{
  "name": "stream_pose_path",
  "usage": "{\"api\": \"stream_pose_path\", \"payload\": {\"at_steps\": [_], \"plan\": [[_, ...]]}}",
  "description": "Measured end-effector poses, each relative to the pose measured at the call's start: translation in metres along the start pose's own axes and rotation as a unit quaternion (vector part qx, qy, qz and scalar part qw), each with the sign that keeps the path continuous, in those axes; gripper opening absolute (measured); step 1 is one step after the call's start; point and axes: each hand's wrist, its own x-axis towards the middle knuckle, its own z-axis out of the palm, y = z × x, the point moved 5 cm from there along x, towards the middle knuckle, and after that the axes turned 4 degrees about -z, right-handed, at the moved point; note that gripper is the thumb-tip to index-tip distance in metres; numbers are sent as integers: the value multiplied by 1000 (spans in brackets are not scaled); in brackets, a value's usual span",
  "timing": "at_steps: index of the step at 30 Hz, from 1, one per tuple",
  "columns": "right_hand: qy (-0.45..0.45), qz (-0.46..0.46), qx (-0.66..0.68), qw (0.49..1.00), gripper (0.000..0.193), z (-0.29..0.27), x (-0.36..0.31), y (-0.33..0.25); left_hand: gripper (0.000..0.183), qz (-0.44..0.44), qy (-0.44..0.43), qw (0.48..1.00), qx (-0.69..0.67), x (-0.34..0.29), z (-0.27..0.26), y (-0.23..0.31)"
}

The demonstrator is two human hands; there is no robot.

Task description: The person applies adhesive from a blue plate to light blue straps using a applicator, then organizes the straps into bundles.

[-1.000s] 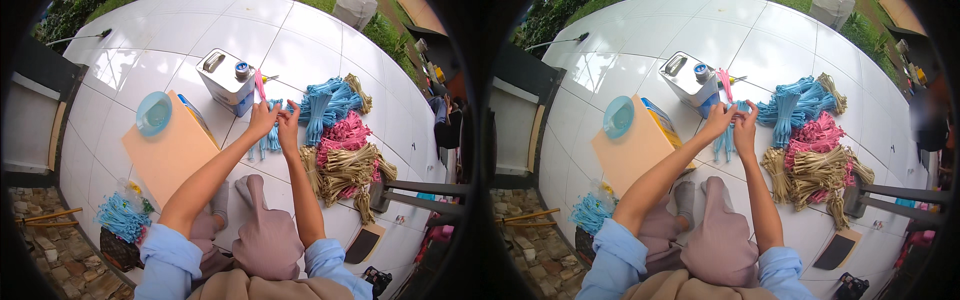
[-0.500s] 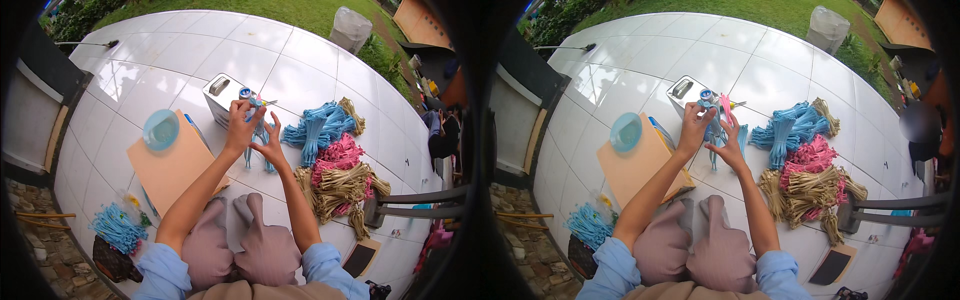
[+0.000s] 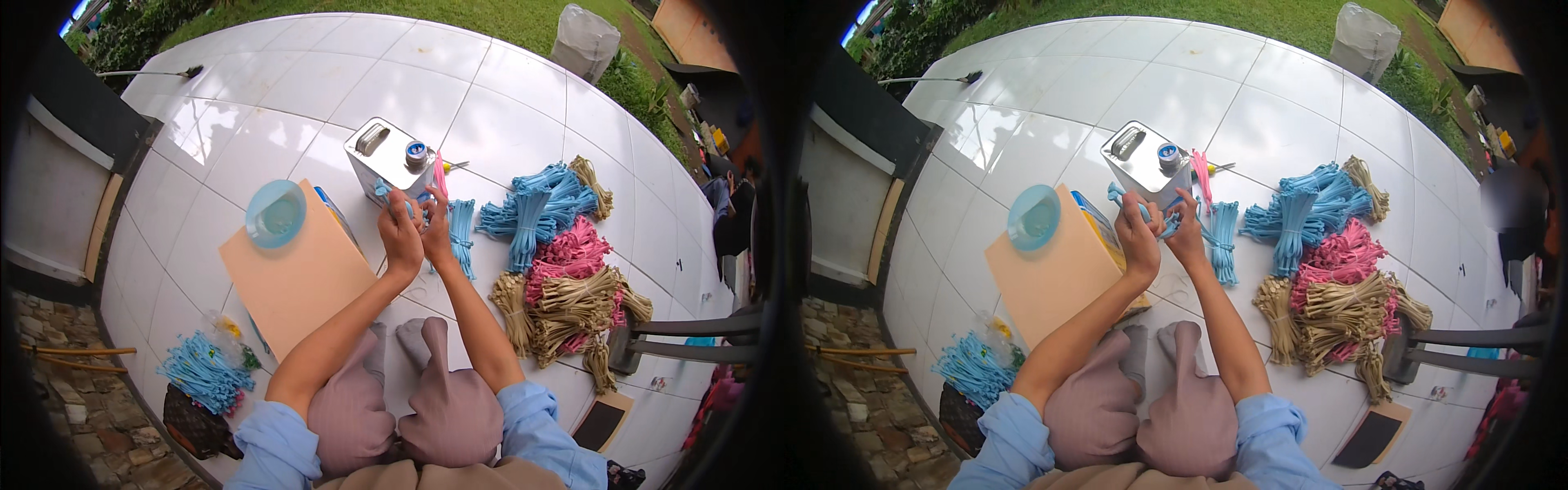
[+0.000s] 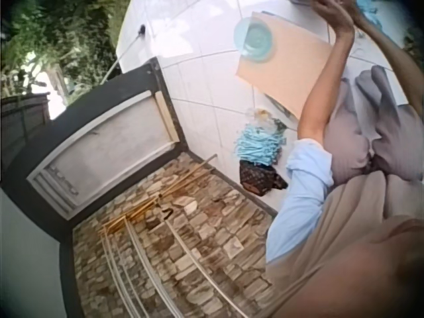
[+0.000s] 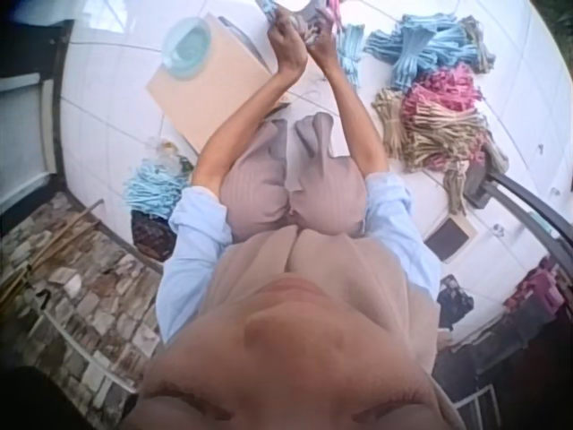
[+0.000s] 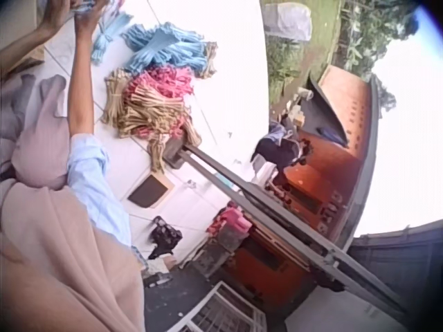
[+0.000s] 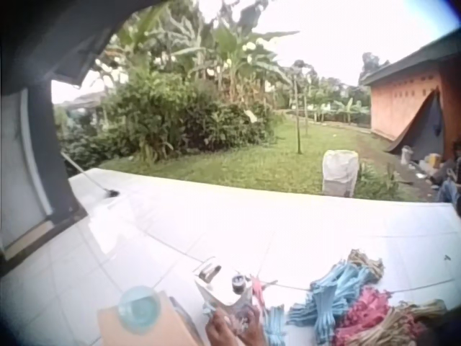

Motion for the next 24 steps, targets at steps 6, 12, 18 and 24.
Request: {"api": "stream_pose_path", "payload": {"at_steps": [6,12,18,24], "plan": [[-53,-94,-64,992,56,-2,8,11,43,51,12,998,46,-16,-5,-4],[-122,-99,-70,985,47,-2,13,30,45,46,10,997,67,-25,-8,-10],[-182,-101,-73,975,41,1,27,25,45,41,28,996,70,-26,-10,2],[-209,-115,-68,969,36,4,43,17,46,42,28,996,70,-26,-11,19]]}}
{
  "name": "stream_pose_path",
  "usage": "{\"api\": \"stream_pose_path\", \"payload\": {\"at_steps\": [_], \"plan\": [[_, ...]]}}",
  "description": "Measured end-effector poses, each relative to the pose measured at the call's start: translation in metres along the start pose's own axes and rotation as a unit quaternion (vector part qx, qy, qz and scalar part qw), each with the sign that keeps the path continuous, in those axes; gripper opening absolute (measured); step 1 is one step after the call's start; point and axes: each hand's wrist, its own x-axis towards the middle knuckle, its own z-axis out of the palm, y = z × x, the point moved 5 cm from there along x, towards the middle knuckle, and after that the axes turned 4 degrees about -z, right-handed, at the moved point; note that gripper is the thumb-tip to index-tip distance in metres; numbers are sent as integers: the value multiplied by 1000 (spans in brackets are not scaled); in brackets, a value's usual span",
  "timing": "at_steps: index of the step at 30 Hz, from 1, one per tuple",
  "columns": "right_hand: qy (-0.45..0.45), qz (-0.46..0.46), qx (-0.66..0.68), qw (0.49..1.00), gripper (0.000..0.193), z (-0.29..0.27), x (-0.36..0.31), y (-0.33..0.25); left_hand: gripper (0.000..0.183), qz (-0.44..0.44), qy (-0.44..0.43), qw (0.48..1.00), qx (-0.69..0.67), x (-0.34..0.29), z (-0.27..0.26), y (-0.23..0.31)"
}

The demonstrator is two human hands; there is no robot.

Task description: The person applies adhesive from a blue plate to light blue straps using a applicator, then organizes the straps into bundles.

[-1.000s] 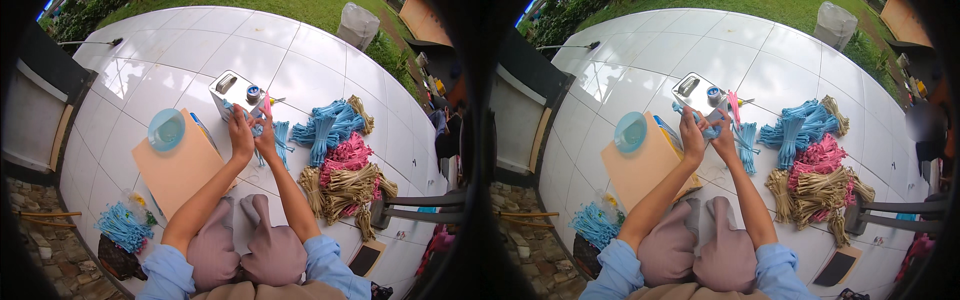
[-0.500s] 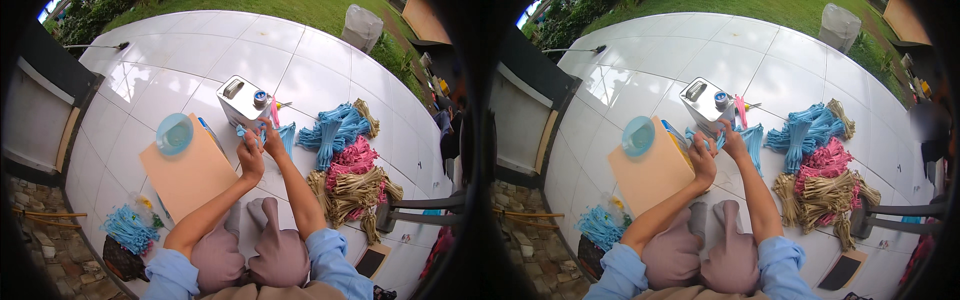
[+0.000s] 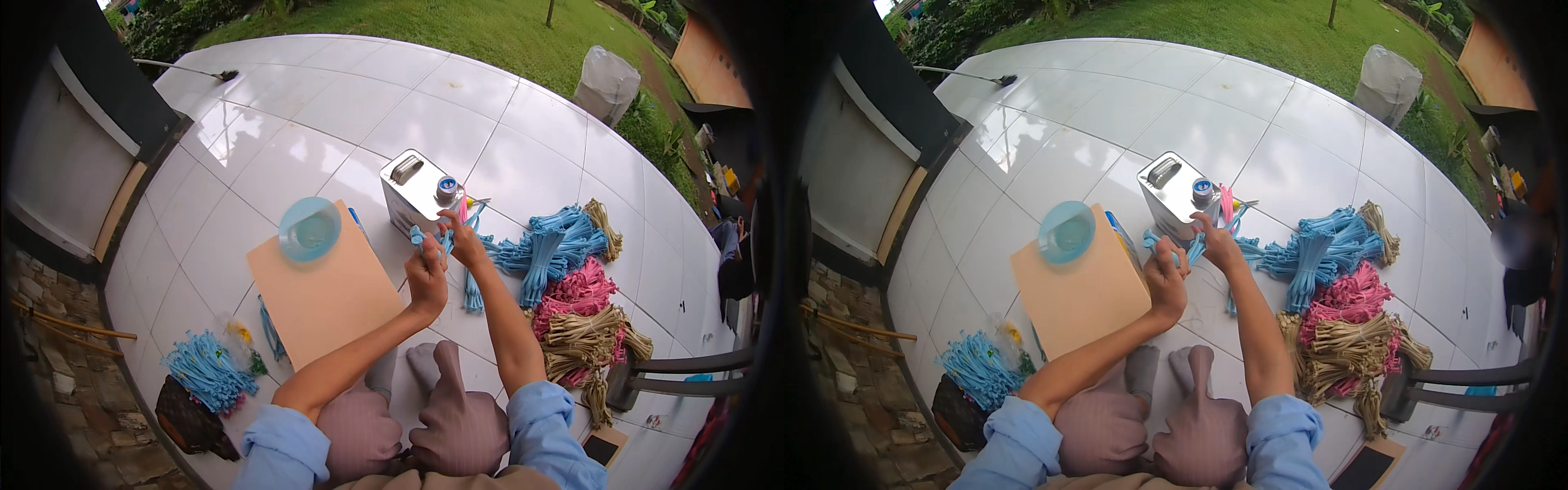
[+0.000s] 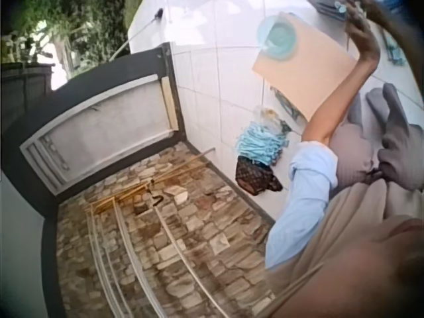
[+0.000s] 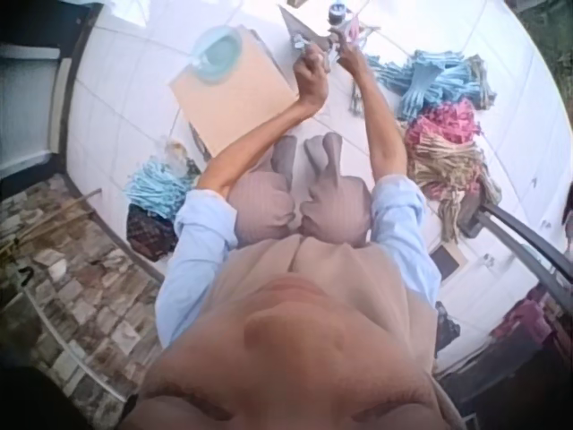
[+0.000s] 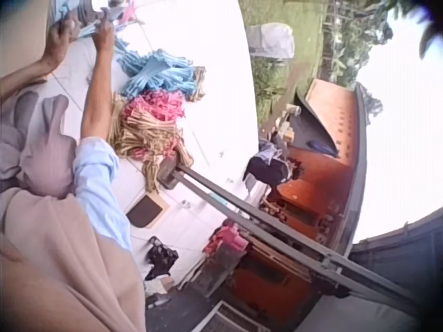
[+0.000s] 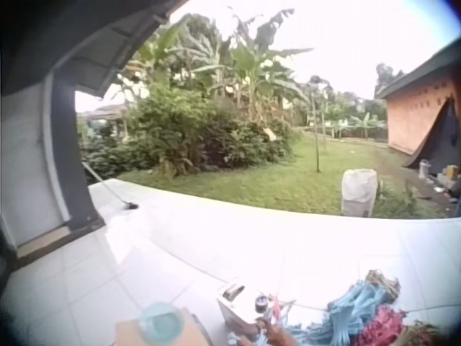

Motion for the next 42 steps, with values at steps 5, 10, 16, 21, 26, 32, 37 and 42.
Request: {"api": "stream_pose_path", "payload": {"at_steps": [5,10,16,21,26,32,37,42], "plan": [[103,156,-115,976,25,-95,-44,51,47,100,14,994,-37,5,-9,47],[120,79,-54,988,34,-83,-22,-9,49,46,58,996,-54,23,-42,35],[-182,163,-85,966,52,-33,-35,-10,48,-21,-77,983,-166,34,-20,27],[-15,77,64,995,55,-49,-15,-87,40,-44,-191,972,-131,42,-30,38],[22,108,258,960,51,-89,4,-167,38,-37,-233,963,-129,39,-37,109],[-72,91,264,958,64,-68,23,-242,39,48,-203,976,62,12,-77,186],[-70,69,305,947,72,-38,41,-296,45,47,-130,990,13,-5,-100,216],[48,56,332,941,69,-30,47,-341,39,59,-46,997,15,-42,-132,170]]}}
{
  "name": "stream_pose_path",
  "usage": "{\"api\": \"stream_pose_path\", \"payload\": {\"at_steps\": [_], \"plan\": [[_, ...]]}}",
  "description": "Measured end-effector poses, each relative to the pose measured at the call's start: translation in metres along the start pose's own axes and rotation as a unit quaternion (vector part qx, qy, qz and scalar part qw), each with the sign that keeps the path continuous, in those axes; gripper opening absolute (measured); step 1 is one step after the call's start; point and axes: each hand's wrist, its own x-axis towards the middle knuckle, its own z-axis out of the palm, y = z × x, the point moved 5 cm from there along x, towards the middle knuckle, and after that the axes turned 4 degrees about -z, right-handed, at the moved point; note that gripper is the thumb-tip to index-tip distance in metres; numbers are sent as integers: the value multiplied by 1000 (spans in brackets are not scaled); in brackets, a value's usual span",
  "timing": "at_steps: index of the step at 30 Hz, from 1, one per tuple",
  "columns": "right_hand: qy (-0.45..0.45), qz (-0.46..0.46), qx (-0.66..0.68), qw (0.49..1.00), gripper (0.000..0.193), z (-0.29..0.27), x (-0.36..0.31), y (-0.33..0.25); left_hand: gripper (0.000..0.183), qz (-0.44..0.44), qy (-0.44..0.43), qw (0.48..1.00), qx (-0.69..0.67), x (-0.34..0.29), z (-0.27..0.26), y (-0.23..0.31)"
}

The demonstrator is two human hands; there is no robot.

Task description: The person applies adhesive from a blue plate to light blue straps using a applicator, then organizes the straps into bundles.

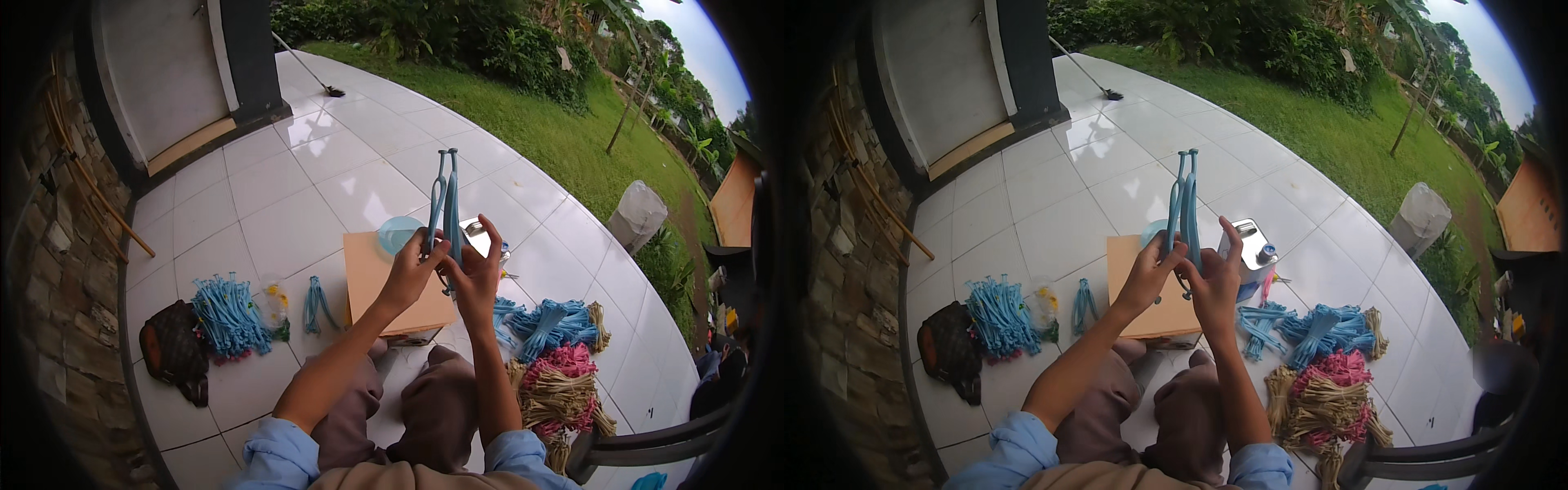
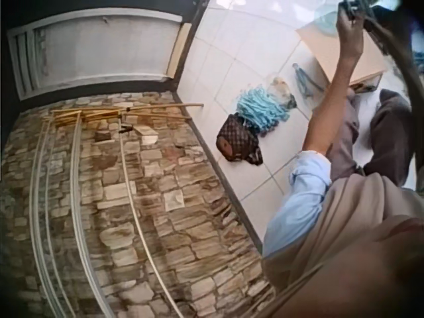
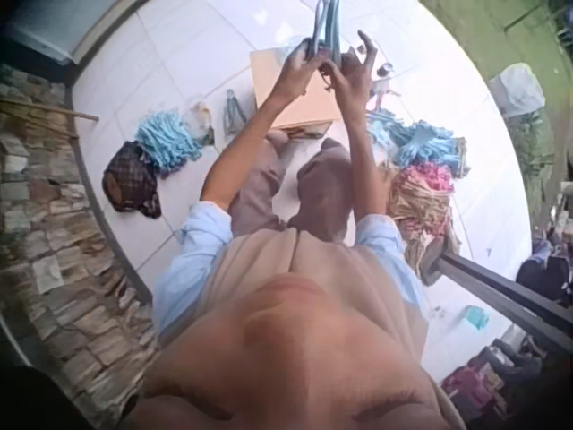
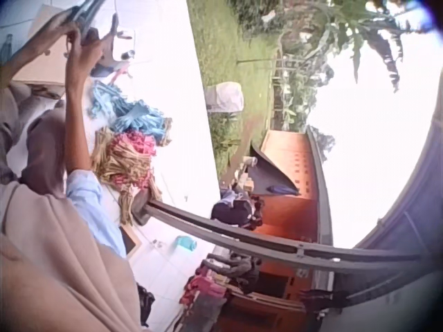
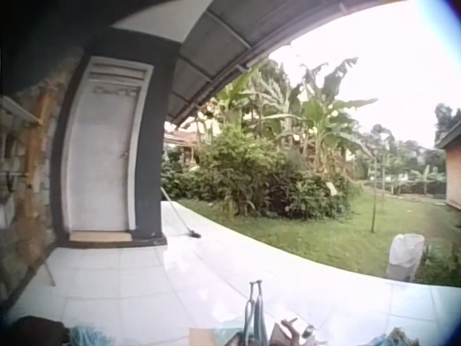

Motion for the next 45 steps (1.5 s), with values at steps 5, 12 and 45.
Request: {"api": "stream_pose_path", "payload": {"at_steps": [5,12,45], "plan": [[110,36,199,973,63,7,-11,-5,31,-46,57,974,-213,-14,-14,15],[17,57,236,970,71,16,-16,-7,34,-149,-178,924,-304,-17,-10,32],[100,14,-258,961,18,-142,-9,-13,45,-131,-169,977,21,-23,34,-1]]}}
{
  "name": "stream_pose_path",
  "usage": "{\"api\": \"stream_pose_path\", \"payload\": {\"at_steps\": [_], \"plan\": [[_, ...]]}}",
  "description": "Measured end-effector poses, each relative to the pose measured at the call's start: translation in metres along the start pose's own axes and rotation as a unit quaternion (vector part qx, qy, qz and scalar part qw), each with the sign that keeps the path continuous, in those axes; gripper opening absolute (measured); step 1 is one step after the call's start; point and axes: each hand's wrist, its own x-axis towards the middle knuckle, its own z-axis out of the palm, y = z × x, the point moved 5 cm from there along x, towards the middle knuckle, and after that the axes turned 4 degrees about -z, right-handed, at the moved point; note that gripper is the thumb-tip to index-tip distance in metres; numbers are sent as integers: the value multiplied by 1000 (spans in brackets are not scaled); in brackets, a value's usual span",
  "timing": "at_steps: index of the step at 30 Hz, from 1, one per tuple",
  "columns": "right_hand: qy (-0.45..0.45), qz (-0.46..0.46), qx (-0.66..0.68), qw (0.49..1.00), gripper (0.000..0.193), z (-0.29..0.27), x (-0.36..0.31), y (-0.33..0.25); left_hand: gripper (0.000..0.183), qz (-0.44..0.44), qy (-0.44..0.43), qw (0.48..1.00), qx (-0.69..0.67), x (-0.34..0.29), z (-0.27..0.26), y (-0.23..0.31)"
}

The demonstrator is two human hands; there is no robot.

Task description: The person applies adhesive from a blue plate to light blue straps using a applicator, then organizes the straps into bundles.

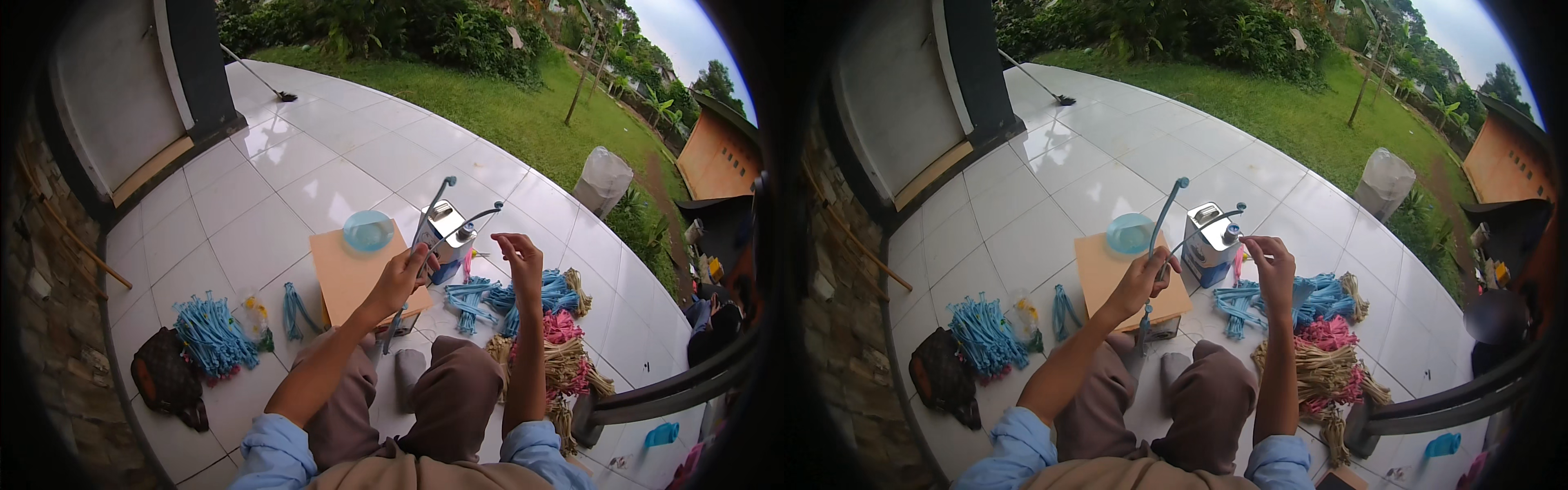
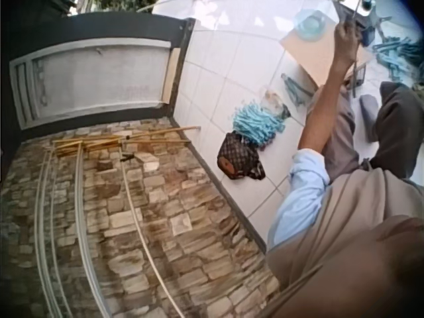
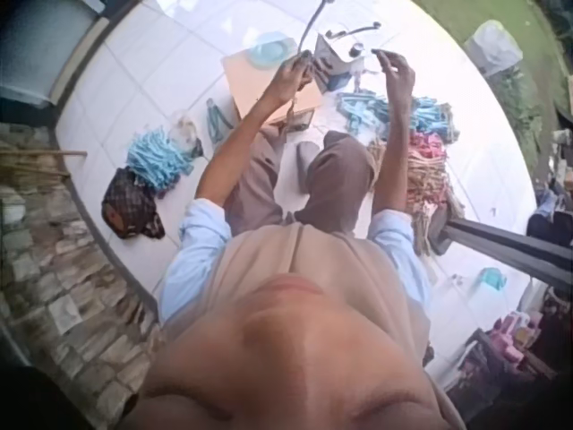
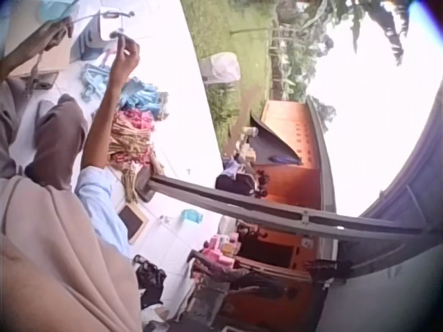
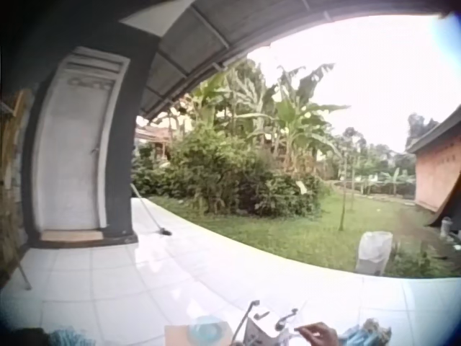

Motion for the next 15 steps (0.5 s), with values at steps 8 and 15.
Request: {"api": "stream_pose_path", "payload": {"at_steps": [8,15], "plan": [[-2,-88,-101,991,10,44,-36,16,35,41,51,997,-43,2,-1,-7],[20,-143,-252,957,15,38,-35,-18,21,78,110,990,36,-3,-1,-6]]}}
